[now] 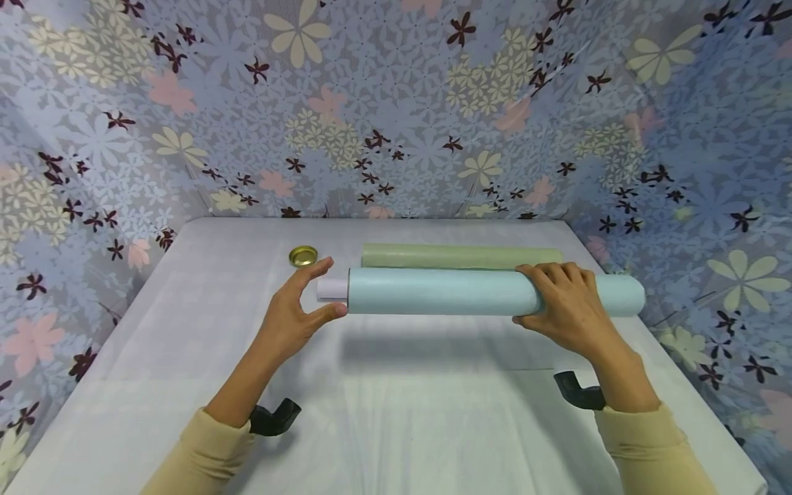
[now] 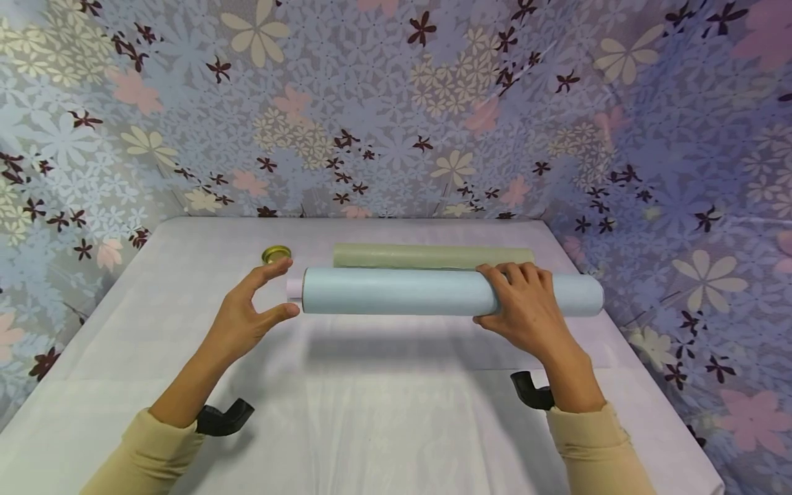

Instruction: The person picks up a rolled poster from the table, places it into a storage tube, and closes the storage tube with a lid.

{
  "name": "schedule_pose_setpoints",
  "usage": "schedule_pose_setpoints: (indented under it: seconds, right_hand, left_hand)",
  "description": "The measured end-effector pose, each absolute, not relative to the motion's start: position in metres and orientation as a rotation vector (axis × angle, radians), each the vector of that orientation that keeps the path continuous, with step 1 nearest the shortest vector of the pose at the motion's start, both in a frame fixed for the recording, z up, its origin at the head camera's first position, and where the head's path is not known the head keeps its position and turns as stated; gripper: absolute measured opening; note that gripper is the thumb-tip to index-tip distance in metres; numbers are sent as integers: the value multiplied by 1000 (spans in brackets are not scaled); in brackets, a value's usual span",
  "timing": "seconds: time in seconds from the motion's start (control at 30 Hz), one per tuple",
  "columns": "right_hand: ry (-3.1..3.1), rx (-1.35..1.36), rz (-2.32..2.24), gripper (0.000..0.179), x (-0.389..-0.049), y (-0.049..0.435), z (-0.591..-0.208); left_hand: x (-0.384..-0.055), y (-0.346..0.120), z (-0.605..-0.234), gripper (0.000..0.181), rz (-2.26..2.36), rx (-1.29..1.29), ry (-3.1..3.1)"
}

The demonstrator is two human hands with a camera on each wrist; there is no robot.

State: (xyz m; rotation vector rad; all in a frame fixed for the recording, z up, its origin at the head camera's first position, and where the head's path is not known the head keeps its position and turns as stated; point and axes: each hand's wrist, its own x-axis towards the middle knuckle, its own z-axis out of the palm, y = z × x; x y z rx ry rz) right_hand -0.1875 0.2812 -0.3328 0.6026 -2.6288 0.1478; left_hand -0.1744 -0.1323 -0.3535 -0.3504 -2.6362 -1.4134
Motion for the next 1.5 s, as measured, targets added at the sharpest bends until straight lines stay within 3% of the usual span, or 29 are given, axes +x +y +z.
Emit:
schedule_pose_setpoints:
  seconds: [0.33, 0.57, 1.5]
  right_hand:
    - [-2636, 610, 140, 84, -175, 264, -338]
    - [-2631, 628, 149, 84, -166, 253, -348]
    - [-2844, 610, 115, 80, -117, 224, -407]
  left_hand:
    - [-159, -121, -344, 90, -720, -672, -2473]
    - [-149, -119, -345, 90, -424, -747, -2492]
    - [-112, -135, -418, 78, -376, -812, -2656]
